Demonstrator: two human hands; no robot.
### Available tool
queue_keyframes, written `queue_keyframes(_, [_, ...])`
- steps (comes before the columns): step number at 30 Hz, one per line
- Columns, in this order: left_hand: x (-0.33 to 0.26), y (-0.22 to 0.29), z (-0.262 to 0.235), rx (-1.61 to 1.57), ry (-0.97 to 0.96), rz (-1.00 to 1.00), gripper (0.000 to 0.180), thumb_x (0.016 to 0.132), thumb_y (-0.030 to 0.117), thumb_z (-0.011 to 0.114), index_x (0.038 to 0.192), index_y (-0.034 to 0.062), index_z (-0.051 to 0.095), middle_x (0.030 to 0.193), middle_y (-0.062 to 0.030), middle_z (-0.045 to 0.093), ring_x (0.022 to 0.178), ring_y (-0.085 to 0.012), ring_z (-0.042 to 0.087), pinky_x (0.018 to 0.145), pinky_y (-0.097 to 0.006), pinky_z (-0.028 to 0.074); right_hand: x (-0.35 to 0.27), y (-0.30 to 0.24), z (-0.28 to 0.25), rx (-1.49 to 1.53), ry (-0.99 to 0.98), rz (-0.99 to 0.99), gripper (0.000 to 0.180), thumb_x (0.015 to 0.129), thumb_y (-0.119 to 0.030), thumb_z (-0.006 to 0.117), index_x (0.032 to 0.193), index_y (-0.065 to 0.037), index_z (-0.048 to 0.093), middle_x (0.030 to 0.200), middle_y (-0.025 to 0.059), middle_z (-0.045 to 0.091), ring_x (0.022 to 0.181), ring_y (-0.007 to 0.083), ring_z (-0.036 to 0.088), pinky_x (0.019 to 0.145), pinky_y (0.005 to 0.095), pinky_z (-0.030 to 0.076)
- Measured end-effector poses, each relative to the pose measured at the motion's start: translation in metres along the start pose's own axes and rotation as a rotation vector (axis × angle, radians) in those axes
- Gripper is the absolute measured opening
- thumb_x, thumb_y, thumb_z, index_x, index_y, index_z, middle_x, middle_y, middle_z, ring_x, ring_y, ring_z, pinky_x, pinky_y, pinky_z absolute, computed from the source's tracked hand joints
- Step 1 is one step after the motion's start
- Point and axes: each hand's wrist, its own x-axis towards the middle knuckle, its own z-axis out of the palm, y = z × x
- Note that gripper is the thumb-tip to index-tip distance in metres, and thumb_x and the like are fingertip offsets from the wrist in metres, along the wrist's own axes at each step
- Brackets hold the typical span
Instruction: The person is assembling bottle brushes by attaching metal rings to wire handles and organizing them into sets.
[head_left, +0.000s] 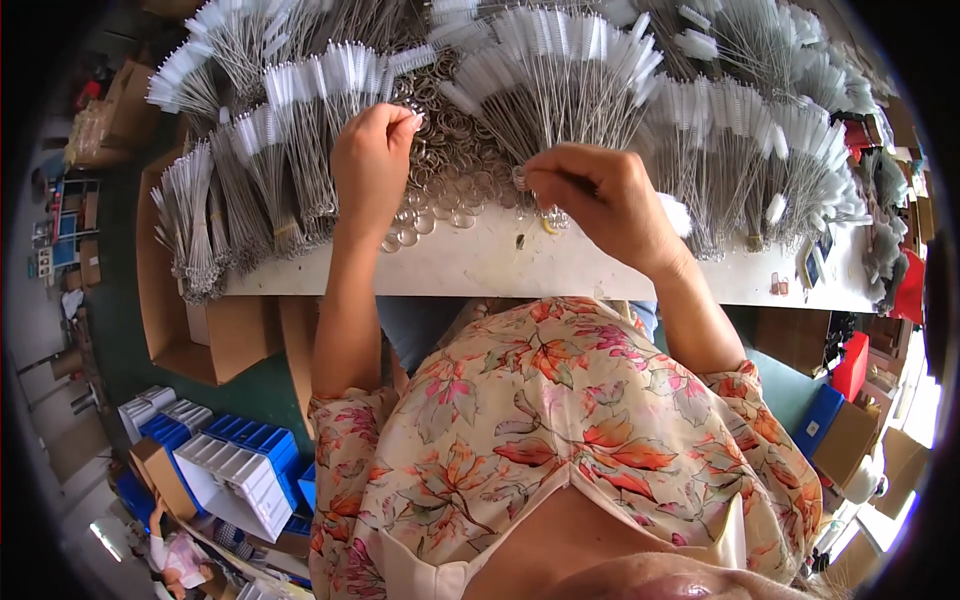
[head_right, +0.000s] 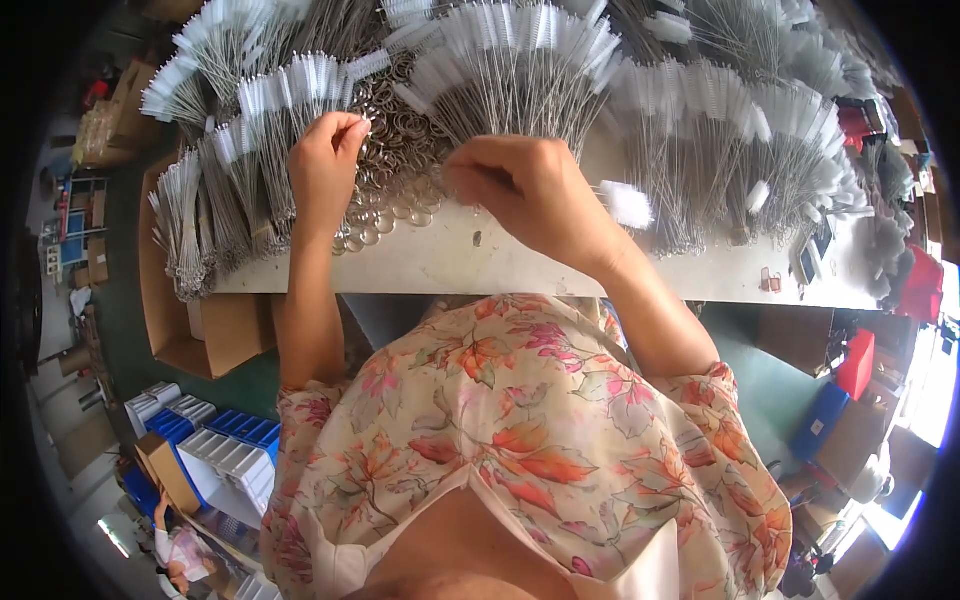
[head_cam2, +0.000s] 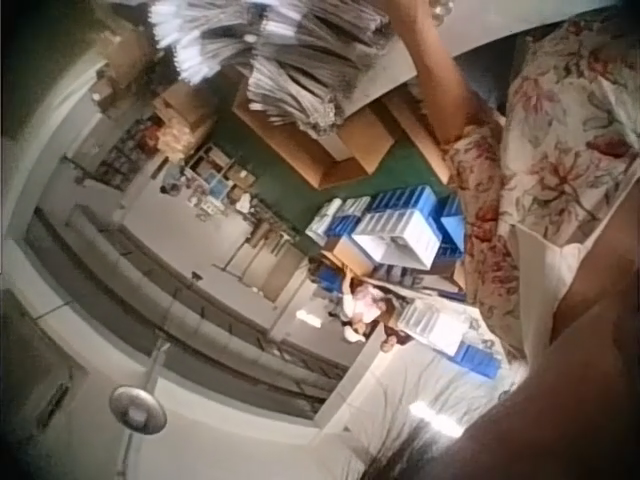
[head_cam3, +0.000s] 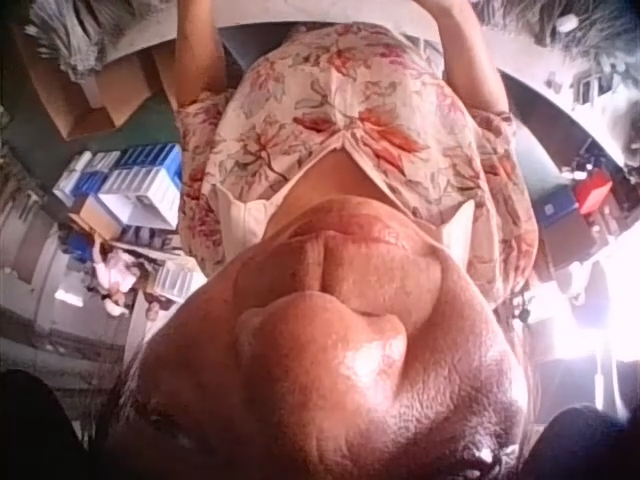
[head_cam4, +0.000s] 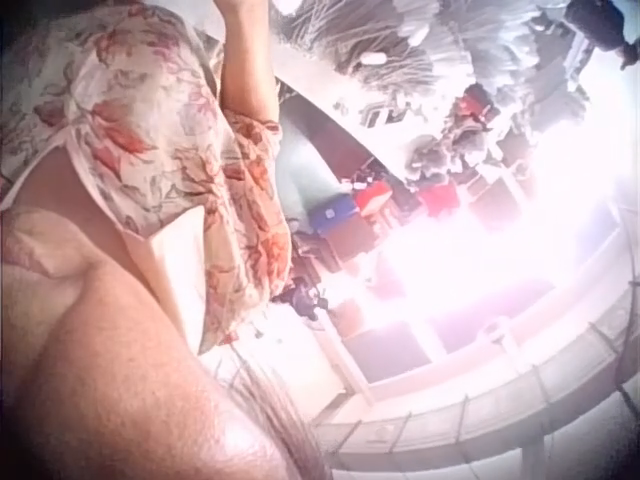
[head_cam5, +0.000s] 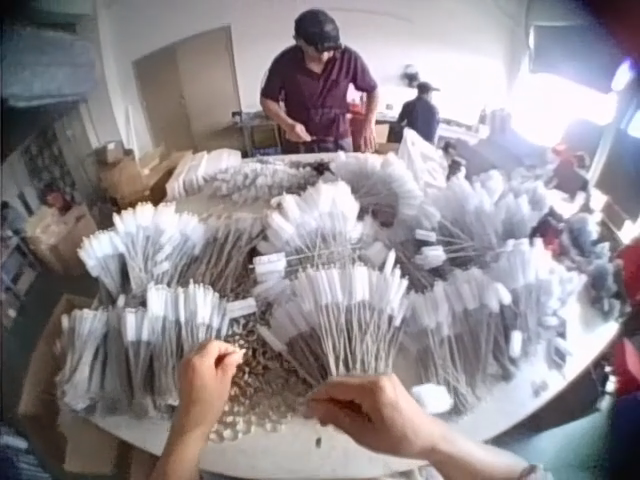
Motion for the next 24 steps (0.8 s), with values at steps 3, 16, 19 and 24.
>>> queue_keyframes(3, [-0.002,0.018,-0.009,-0.049,0.084,-0.170,0.016,0.084,0.017,0.060,0.083,0.0016,0.057,0.072,-0.0079,0.061,0.057,-0.0185,0.057,0.054,-0.029,0.045,0.016,-0.008,0.003,0.009,0.028,-0.059,0.010,0.082,-0.007,0.057,0.086,0.002,0.061,0.069,0.0105,0.058,0.059,0.0138,0.055,0.057,0.0261,0.044])
queue_keyframes(16, [-0.016,0.080,-0.035,-0.706,0.273,-0.081,0.011,0.085,0.001,0.057,0.095,-0.0033,0.060,0.081,-0.0050,0.063,0.068,-0.0080,0.059,0.062,-0.020,0.048,0.026,-0.035,0.025,0.092,0.055,-0.434,0.011,0.078,-0.005,0.064,0.087,0.001,0.064,0.090,0.0111,0.061,0.075,0.0223,0.061,0.065,0.0272,0.049])
queue_keyframes(19, [-0.015,0.073,-0.050,-1.327,-0.080,-0.251,0.017,0.080,0.000,0.062,0.097,-0.0032,0.061,0.086,-0.0062,0.063,0.077,-0.0088,0.059,0.069,-0.021,0.048,0.023,-0.028,0.032,-0.124,0.206,-0.635,0.012,0.069,-0.005,0.068,0.081,-0.003,0.065,0.087,0.0058,0.061,0.071,0.0194,0.062,0.058,0.0271,0.050])
queue_keyframes(24, [-0.016,0.069,-0.062,-1.151,-0.111,-0.087,0.022,0.079,-0.002,0.062,0.102,-0.0030,0.061,0.094,-0.0091,0.063,0.082,-0.0112,0.060,0.071,-0.021,0.050,0.026,-0.030,0.028,-0.496,0.275,-0.894,0.018,0.059,-0.007,0.066,0.077,-0.006,0.066,0.085,0.0006,0.062,0.064,0.0125,0.061,0.051,0.0245,0.049])
